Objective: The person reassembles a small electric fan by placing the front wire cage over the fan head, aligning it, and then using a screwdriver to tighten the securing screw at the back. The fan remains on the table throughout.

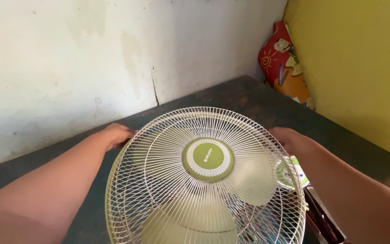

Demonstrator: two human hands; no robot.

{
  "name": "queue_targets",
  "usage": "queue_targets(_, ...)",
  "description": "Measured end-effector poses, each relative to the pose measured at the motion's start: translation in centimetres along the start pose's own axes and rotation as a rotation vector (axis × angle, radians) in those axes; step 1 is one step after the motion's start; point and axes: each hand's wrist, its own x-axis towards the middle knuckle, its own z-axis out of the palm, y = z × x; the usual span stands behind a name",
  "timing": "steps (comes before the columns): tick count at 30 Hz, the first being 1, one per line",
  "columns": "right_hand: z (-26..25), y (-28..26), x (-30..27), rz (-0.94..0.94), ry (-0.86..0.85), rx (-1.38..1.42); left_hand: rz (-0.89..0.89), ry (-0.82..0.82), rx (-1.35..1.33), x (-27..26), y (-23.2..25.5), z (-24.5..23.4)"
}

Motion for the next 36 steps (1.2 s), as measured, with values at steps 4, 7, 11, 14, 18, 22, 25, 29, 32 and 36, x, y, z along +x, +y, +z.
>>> queue_targets(4, 0.0, -0.4, 0.1, 0.042, -0.046, 0.008, 0.033, 0.080, -0.021, -1.5, -0.2, 0.5)
queue_targets(7, 0.3, -1.1, -0.4, 0.052, -0.053, 0.037, 0.019, 0.157, -0.001, -1.8, 0.2, 1.5)
queue_targets(11, 0.4, -1.9, -0.8, 0.067, -0.083, 0.076, -0.083, 0.189, -0.315, -1.6, 0.8, 2.9)
queue_targets(14, 0.6, -2.4, -0.9, 0.083, -0.084, 0.090, -0.124, 0.204, -0.383, -1.7, 0.9, 2.9)
queue_targets(18, 0.9, -2.4, -0.8, 0.085, -0.110, 0.050, -0.155, 0.191, -0.442, -2.0, 0.9, 2.9)
queue_targets(22, 1.0, -1.7, -0.6, 0.008, -0.105, 0.053, -0.171, 0.182, -0.489, -2.3, 1.0, 2.9)
queue_targets(25, 1.2, -1.7, -0.7, 0.013, -0.142, 0.088, -0.181, 0.176, -0.518, -2.5, 1.0, 3.0)
queue_targets(29, 1.8, -1.8, -1.1, 0.005, -0.080, 0.065, -0.190, 0.165, -0.571, -2.5, 1.0, 3.4)
queue_targets(32, 2.0, -1.9, -1.4, 0.007, -0.081, 0.050, -0.200, 0.154, -0.605, -2.5, 1.3, 3.7)
queue_targets(36, 1.9, -2.0, -0.8, -0.012, -0.124, 0.062, -0.224, 0.136, -0.577, -2.8, 1.5, 3.7)
